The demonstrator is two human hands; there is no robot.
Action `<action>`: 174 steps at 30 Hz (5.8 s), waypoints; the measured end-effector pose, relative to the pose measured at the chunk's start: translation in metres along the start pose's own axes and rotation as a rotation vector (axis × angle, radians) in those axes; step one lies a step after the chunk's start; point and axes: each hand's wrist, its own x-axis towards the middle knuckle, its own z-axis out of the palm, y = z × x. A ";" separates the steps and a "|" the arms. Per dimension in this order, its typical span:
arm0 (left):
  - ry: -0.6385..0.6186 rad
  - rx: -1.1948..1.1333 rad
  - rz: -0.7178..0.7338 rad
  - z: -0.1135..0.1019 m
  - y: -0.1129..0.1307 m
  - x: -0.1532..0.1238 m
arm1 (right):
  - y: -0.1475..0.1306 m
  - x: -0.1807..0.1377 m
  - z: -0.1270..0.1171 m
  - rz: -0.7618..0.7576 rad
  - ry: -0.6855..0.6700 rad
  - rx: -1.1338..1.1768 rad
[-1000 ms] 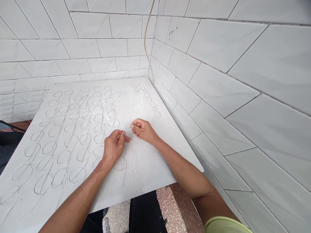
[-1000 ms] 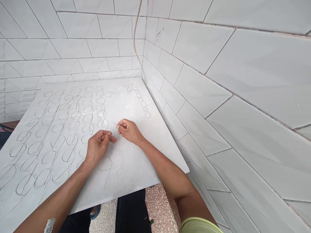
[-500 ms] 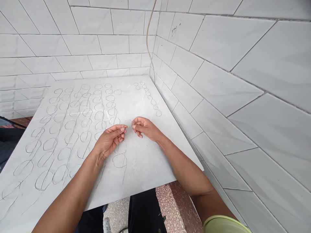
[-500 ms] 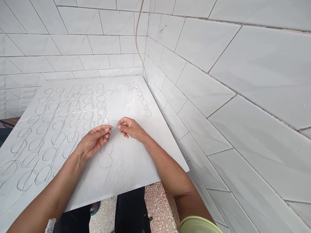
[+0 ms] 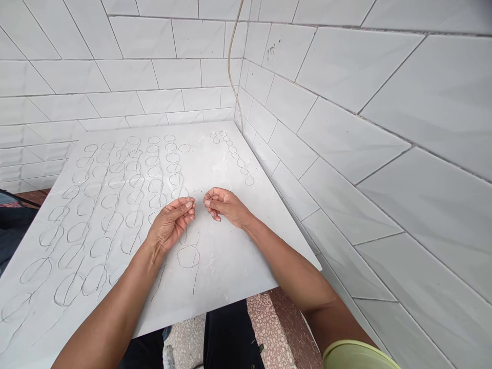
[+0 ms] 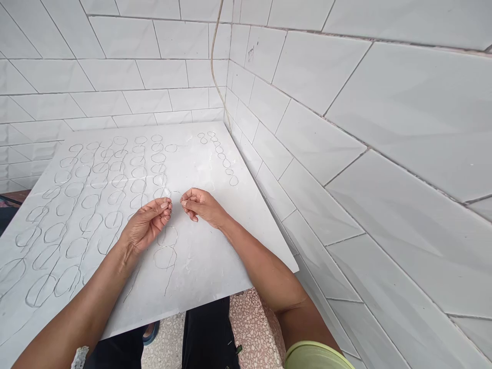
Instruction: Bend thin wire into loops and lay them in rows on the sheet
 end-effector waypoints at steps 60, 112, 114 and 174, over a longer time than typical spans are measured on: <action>0.129 -0.118 0.194 0.005 -0.013 0.005 | 0.008 -0.003 0.012 -0.077 0.209 -0.361; 0.205 0.503 0.108 0.006 -0.021 -0.004 | 0.028 -0.003 0.017 0.034 0.111 -0.542; 0.201 0.487 0.100 0.004 -0.022 -0.003 | 0.028 -0.003 0.016 0.034 0.100 -0.545; -0.135 0.424 -0.044 -0.006 -0.005 0.000 | -0.003 -0.009 0.003 -0.223 0.208 -0.595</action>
